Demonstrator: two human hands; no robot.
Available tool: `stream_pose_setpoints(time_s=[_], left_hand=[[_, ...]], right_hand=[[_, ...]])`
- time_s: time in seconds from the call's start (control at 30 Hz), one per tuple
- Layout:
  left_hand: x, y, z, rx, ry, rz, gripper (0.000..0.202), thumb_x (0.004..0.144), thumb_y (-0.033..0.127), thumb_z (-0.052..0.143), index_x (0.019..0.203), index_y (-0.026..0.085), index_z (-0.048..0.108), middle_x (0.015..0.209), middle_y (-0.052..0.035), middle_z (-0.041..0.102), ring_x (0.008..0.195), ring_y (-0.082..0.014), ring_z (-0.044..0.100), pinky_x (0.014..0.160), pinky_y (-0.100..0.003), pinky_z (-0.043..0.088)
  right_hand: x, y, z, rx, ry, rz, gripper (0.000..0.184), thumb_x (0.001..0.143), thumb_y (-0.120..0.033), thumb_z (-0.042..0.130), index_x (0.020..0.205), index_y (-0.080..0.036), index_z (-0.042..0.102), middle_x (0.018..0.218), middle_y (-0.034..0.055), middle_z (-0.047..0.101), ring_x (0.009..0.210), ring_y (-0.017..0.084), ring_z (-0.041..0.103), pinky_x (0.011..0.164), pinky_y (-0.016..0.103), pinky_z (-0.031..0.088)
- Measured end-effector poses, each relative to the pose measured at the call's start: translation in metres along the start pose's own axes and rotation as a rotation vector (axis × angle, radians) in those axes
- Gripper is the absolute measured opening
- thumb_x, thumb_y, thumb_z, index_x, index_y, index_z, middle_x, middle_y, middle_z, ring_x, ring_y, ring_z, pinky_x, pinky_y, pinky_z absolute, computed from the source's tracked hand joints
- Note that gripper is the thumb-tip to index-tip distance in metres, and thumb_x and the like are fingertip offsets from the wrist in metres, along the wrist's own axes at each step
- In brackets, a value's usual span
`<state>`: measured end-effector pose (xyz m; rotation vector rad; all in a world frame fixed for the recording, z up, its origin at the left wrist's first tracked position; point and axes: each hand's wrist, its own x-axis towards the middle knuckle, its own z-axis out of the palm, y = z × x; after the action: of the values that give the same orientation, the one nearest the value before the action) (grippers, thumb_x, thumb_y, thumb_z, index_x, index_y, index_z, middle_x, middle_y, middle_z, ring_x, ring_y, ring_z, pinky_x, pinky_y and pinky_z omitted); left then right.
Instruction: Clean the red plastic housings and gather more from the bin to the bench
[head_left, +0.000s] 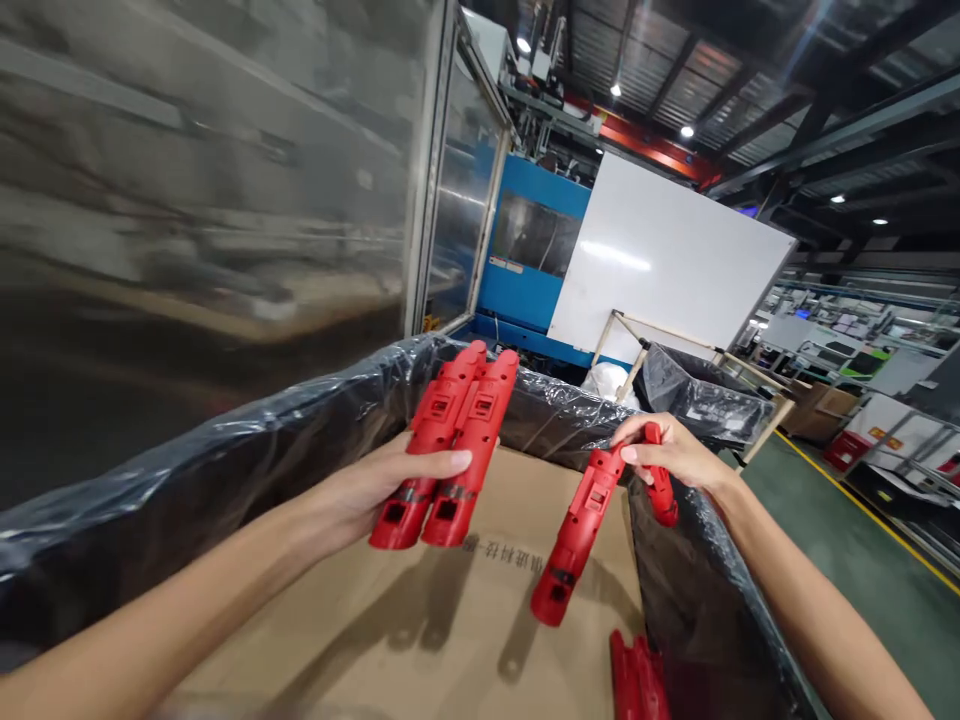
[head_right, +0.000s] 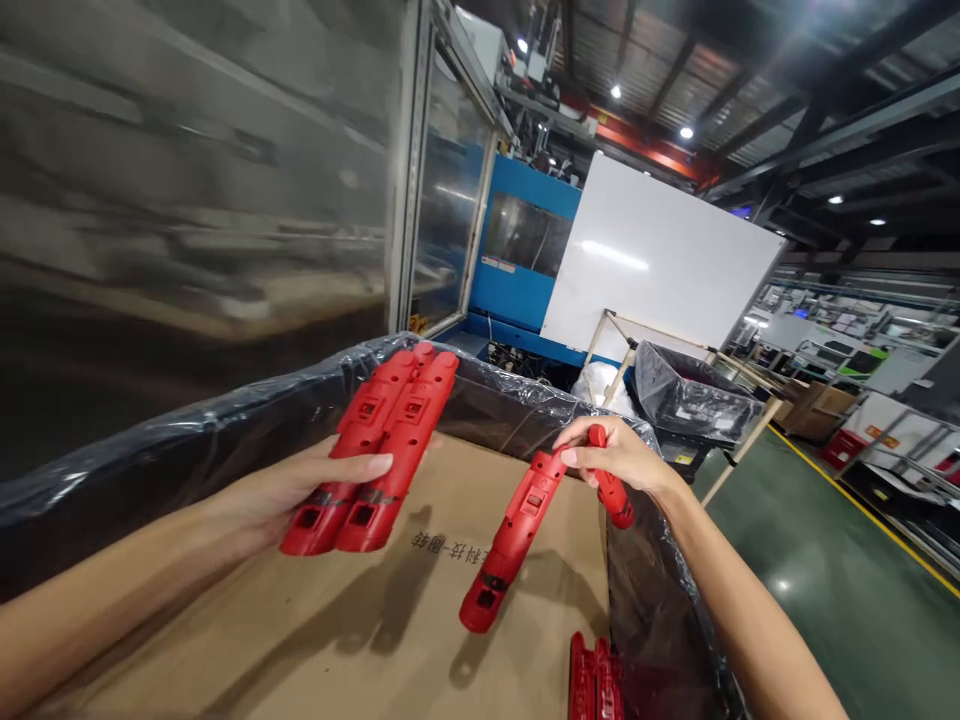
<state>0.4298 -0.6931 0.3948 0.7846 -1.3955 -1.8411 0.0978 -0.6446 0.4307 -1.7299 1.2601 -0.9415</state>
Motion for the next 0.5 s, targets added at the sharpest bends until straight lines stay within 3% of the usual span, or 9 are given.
stream_pose_setpoints(time_s=[0.2,0.33,0.43,0.5], left_hand=[[-0.051,0.005,0.006,-0.117,0.081,0.099,0.054,0.071,0.027,0.08,0.119,0.016,0.06,0.111,-0.0015,0.07,0.095,-0.0222,0.063,0.085,-0.03,0.048],[-0.104,-0.001,0.018,-0.139,0.045,0.204,0.054,0.067,0.028,0.083,0.116,0.019,0.063,0.092,0.0001,0.069,0.079,-0.0165,0.06,0.072,-0.025,0.049],[-0.144,-0.01,0.041,-0.147,0.111,0.24,0.064,0.046,0.027,0.09,0.104,0.014,0.067,0.084,-0.0018,0.067,0.072,-0.0163,0.057,0.065,-0.023,0.047],[-0.169,-0.023,0.054,-0.121,0.154,0.242,0.055,0.04,0.024,0.09,0.089,0.013,0.068,0.077,-0.0021,0.064,0.067,-0.0159,0.055,0.065,-0.025,0.047]], right_hand=[[0.022,-0.029,0.0,-0.043,-0.112,-0.104,0.029,0.07,-0.04,0.08,0.086,-0.017,0.071,0.056,-0.0029,0.062,0.042,0.009,0.053,0.04,0.02,0.042],[0.04,-0.065,0.01,-0.146,-0.252,-0.215,0.024,0.072,-0.042,0.079,0.084,-0.022,0.072,0.052,-0.0014,0.06,0.042,0.01,0.053,0.04,0.02,0.041],[0.061,-0.089,0.02,-0.354,-0.388,-0.345,0.026,0.076,-0.052,0.073,0.084,-0.027,0.071,0.057,0.0056,0.065,0.043,0.011,0.057,0.04,0.022,0.042],[0.081,-0.1,0.035,-0.433,-0.482,-0.502,0.027,0.078,-0.055,0.068,0.085,-0.029,0.07,0.055,0.0093,0.064,0.04,0.012,0.057,0.038,0.023,0.038]])
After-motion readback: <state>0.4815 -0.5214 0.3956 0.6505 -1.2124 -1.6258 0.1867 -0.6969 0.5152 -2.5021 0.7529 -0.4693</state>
